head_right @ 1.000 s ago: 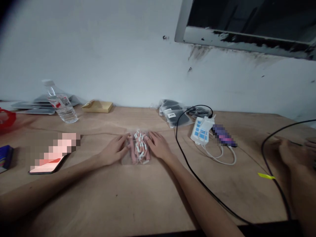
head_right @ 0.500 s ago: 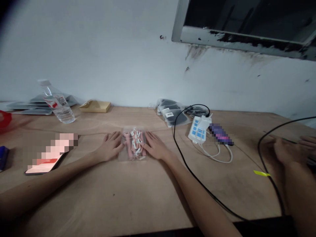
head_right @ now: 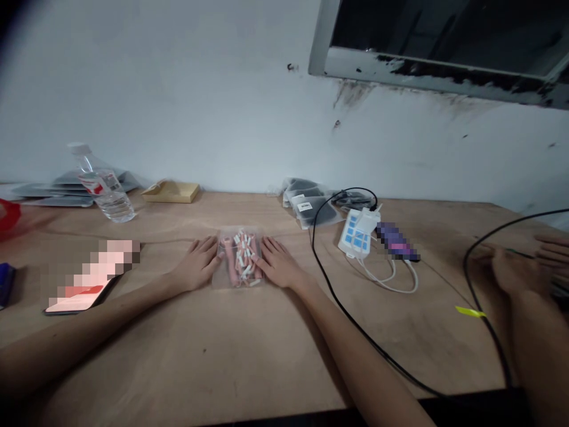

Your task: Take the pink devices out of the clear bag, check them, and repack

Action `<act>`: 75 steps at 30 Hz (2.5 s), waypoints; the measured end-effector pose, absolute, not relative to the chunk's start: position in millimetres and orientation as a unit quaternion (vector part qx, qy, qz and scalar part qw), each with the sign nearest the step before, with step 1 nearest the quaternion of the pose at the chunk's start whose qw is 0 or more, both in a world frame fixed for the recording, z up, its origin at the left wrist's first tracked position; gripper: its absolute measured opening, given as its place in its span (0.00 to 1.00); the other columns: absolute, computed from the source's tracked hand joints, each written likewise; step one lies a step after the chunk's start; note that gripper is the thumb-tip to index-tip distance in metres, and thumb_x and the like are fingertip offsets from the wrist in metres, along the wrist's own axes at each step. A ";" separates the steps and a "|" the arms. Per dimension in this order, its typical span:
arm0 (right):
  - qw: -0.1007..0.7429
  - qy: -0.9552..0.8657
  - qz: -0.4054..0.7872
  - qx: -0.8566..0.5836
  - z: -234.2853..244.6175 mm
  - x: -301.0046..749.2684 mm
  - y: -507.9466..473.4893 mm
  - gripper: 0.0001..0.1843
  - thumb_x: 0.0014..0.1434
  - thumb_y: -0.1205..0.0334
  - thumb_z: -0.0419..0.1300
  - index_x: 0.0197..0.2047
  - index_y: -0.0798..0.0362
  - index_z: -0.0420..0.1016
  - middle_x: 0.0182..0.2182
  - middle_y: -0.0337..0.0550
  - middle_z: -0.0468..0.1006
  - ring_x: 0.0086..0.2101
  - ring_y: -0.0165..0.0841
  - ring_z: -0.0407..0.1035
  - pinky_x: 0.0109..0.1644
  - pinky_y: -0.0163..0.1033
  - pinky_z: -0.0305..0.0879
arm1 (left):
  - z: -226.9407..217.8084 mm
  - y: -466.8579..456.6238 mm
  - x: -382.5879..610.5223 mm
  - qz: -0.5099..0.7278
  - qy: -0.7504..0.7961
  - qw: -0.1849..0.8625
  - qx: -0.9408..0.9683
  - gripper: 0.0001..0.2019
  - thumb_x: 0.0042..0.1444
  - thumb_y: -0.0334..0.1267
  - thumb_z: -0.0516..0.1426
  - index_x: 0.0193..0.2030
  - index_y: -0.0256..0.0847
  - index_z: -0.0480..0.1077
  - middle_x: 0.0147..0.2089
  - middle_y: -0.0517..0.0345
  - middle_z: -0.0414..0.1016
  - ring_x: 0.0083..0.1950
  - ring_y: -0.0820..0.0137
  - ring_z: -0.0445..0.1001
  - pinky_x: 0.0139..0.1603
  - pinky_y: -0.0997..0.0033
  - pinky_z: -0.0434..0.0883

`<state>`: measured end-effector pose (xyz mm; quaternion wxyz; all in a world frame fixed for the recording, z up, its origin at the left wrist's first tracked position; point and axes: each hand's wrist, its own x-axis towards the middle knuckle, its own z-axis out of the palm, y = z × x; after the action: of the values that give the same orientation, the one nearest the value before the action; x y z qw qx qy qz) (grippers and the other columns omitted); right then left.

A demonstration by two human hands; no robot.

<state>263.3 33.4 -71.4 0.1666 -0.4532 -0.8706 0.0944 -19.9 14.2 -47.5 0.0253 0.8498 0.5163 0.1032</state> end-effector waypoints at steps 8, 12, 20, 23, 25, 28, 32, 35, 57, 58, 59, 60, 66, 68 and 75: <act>0.170 -0.867 0.101 -0.458 -67.2 259.9 31.5 0.44 0.70 0.33 0.36 0.73 0.58 0.57 0.72 0.58 0.54 0.71 0.50 0.48 0.73 0.61 0.46 | -48.0 13.9 -20.0 0.109 0.515 0.016 0.850 0.29 0.72 0.48 0.36 0.66 0.34 0.65 0.70 0.37 0.62 0.74 0.50 0.55 0.71 0.41 0.52; 0.169 -0.863 0.107 -0.463 -63.2 258.4 29.2 0.45 0.69 0.32 0.36 0.73 0.58 0.58 0.72 0.58 0.54 0.71 0.50 0.47 0.73 0.61 0.46 | -47.9 14.1 -19.3 0.104 0.519 0.026 0.848 0.29 0.72 0.49 0.37 0.67 0.33 0.64 0.72 0.36 0.61 0.74 0.49 0.55 0.72 0.40 0.51; 0.160 -0.856 0.097 -0.481 -64.4 264.5 31.5 0.46 0.69 0.31 0.39 0.75 0.57 0.52 0.73 0.56 0.53 0.72 0.51 0.46 0.73 0.61 0.46 | -49.5 13.5 -16.7 0.086 0.540 0.043 0.836 0.33 0.72 0.52 0.36 0.73 0.31 0.55 0.76 0.37 0.51 0.78 0.48 0.46 0.73 0.38 0.45; 0.157 -0.864 0.100 -0.467 -70.3 268.5 34.1 0.42 0.71 0.34 0.36 0.75 0.54 0.52 0.73 0.53 0.53 0.72 0.50 0.46 0.74 0.62 0.45 | -48.5 13.1 -16.5 0.089 0.538 0.039 0.838 0.32 0.72 0.51 0.36 0.73 0.32 0.56 0.76 0.37 0.52 0.77 0.49 0.48 0.73 0.39 0.47; 0.157 -0.868 0.101 -0.460 -71.5 270.4 35.3 0.42 0.71 0.34 0.35 0.76 0.54 0.51 0.73 0.52 0.53 0.72 0.49 0.45 0.74 0.61 0.45 | -47.2 12.8 -16.3 0.082 0.539 0.040 0.837 0.32 0.72 0.50 0.36 0.73 0.31 0.56 0.76 0.36 0.52 0.77 0.48 0.48 0.73 0.38 0.47; 0.162 -0.870 0.102 -0.455 -69.9 271.7 36.5 0.42 0.71 0.35 0.33 0.75 0.53 0.53 0.72 0.51 0.55 0.72 0.47 0.47 0.74 0.60 0.47 | -45.5 12.3 -15.8 0.072 0.540 0.040 0.837 0.32 0.72 0.49 0.36 0.73 0.29 0.56 0.76 0.37 0.52 0.77 0.48 0.47 0.73 0.38 0.47; 0.177 -0.868 0.095 -0.455 -69.1 271.1 38.1 0.43 0.71 0.35 0.32 0.73 0.54 0.58 0.71 0.53 0.59 0.70 0.47 0.51 0.73 0.60 0.49 | -45.9 11.8 -15.8 0.077 0.537 0.032 0.839 0.31 0.72 0.48 0.36 0.72 0.31 0.58 0.75 0.38 0.53 0.77 0.48 0.49 0.73 0.39 0.48; 0.191 -0.865 0.088 -0.456 -70.5 270.2 38.8 0.42 0.71 0.34 0.33 0.72 0.54 0.60 0.70 0.53 0.61 0.70 0.47 0.53 0.73 0.61 0.50 | -47.7 12.2 -16.3 0.084 0.535 0.029 0.840 0.30 0.72 0.47 0.37 0.71 0.31 0.59 0.75 0.37 0.55 0.77 0.48 0.50 0.73 0.39 0.48; 0.247 -0.843 0.100 -0.468 -69.7 271.2 38.9 0.37 0.71 0.36 0.38 0.70 0.50 0.63 0.67 0.54 0.67 0.66 0.47 0.60 0.70 0.61 0.55 | -32.5 10.8 -13.7 0.065 0.529 0.105 0.839 0.43 0.64 0.68 0.40 0.74 0.35 0.54 0.75 0.36 0.55 0.76 0.40 0.50 0.70 0.40 0.52; 0.250 -0.836 0.100 -0.478 -70.6 271.6 39.5 0.39 0.71 0.35 0.39 0.71 0.52 0.62 0.67 0.55 0.66 0.66 0.48 0.60 0.70 0.61 0.56 | -28.9 11.4 -16.0 0.061 0.515 0.108 0.848 0.42 0.65 0.68 0.40 0.73 0.37 0.55 0.74 0.38 0.56 0.75 0.42 0.52 0.69 0.41 0.53; 0.251 -0.830 0.100 -0.487 -71.1 272.0 39.9 0.40 0.70 0.34 0.39 0.71 0.53 0.61 0.67 0.57 0.66 0.66 0.49 0.60 0.69 0.61 0.56 | -24.5 12.4 -19.0 0.059 0.496 0.111 0.859 0.40 0.65 0.67 0.40 0.73 0.39 0.57 0.74 0.39 0.59 0.74 0.44 0.55 0.69 0.43 0.55; 0.253 -0.825 0.100 -0.495 -71.2 272.2 40.2 0.41 0.70 0.33 0.40 0.72 0.54 0.59 0.67 0.59 0.65 0.66 0.50 0.60 0.69 0.61 0.56 | -19.3 13.6 -22.6 0.059 0.474 0.115 0.871 0.39 0.66 0.66 0.40 0.71 0.41 0.59 0.72 0.41 0.62 0.73 0.47 0.58 0.68 0.46 0.57; 0.292 -0.807 0.111 -0.501 -62.0 269.2 36.9 0.40 0.66 0.31 0.49 0.65 0.54 0.66 0.60 0.61 0.73 0.59 0.53 0.67 0.63 0.62 0.63 | 13.8 27.7 -47.2 0.045 0.378 0.216 0.899 0.28 0.66 0.60 0.45 0.61 0.45 0.69 0.57 0.51 0.78 0.53 0.58 0.77 0.54 0.63 0.71; 0.308 -0.814 0.113 -0.480 -57.3 267.4 34.9 0.33 0.67 0.33 0.50 0.57 0.53 0.72 0.52 0.57 0.78 0.53 0.50 0.71 0.59 0.57 0.66 | 17.1 34.9 -52.6 0.020 0.414 0.222 0.882 0.26 0.65 0.56 0.46 0.57 0.42 0.72 0.53 0.50 0.80 0.50 0.58 0.79 0.50 0.64 0.72; 0.323 -0.855 0.154 -0.375 -43.0 254.8 20.7 0.16 0.68 0.47 0.57 0.47 0.50 0.74 0.46 0.49 0.79 0.46 0.42 0.73 0.53 0.48 0.69 | 8.9 36.3 -45.7 0.089 0.508 0.077 0.853 0.25 0.65 0.50 0.44 0.59 0.38 0.70 0.55 0.43 0.78 0.55 0.53 0.75 0.56 0.56 0.69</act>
<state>254.8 20.7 -43.0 0.3231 -0.3748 -0.8553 0.1537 -45.7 36.3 8.9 0.0770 0.8533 0.5080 0.0892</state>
